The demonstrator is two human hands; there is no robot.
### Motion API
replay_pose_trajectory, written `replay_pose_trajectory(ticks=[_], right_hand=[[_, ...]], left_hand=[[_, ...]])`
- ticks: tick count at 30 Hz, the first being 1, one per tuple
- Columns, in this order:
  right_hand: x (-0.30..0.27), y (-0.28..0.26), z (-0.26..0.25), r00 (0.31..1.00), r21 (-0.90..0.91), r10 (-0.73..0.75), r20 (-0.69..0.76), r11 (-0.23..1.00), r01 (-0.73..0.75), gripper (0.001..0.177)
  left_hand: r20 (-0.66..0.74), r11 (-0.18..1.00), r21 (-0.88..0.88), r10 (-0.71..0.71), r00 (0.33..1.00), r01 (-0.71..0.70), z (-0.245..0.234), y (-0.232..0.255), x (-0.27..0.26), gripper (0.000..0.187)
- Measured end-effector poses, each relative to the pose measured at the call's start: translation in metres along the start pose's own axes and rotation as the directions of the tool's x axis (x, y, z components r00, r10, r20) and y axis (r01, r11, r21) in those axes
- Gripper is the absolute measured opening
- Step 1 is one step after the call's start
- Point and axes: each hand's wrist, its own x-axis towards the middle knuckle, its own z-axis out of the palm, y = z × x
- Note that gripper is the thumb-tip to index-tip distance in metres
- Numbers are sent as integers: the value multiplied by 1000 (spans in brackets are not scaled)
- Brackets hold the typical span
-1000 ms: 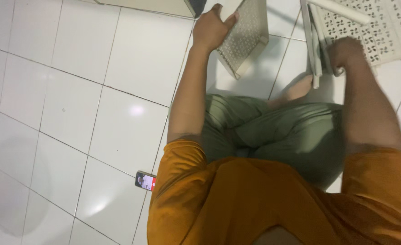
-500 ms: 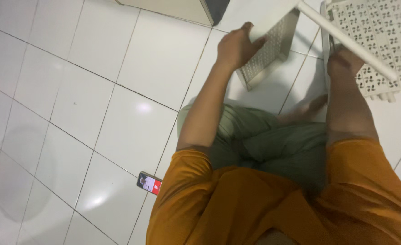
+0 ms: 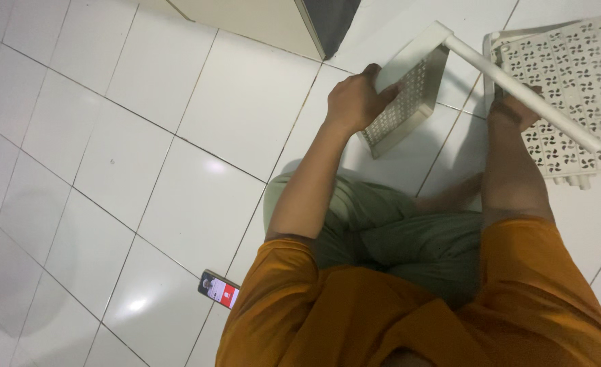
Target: The person sits on the floor and disassembles a white plastic three-tier storage rack. They remove the vertical support rods one by one and separate the perforated trays from the frame, placing the parts on the floor.
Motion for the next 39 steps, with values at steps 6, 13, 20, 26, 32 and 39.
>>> replay_pose_trajectory(ticks=[6, 13, 20, 26, 32, 39], right_hand=[[-6, -8, -13, 936, -19, -338, -99, 941, 338, 16], [-67, -22, -143, 800, 186, -599, 22, 789, 586, 25], [-162, -59, -270, 733, 492, -477, 485, 842, 222, 43], [-197, -88, -304, 628, 254, -778, 25, 612, 749, 40], [-209, -100, -302, 640, 112, -767, -33, 634, 765, 38], [-205, -114, -287, 726, 83, -673, 144, 739, 669, 45]], left_hand=[[-9, 1000, -17, -4, 1000, 4, 11, -11, 10, 75], [32, 982, -183, 50, 998, -44, 48, -56, 69, 87], [176, 889, -439, -58, 983, 131, 77, -65, 86, 91], [-15, 922, -363, 136, 991, -132, 70, -43, 90, 87], [-70, 927, -293, 224, 972, -235, 59, -32, 90, 68], [-147, 897, -314, 279, 949, -312, 56, -21, 86, 57]])
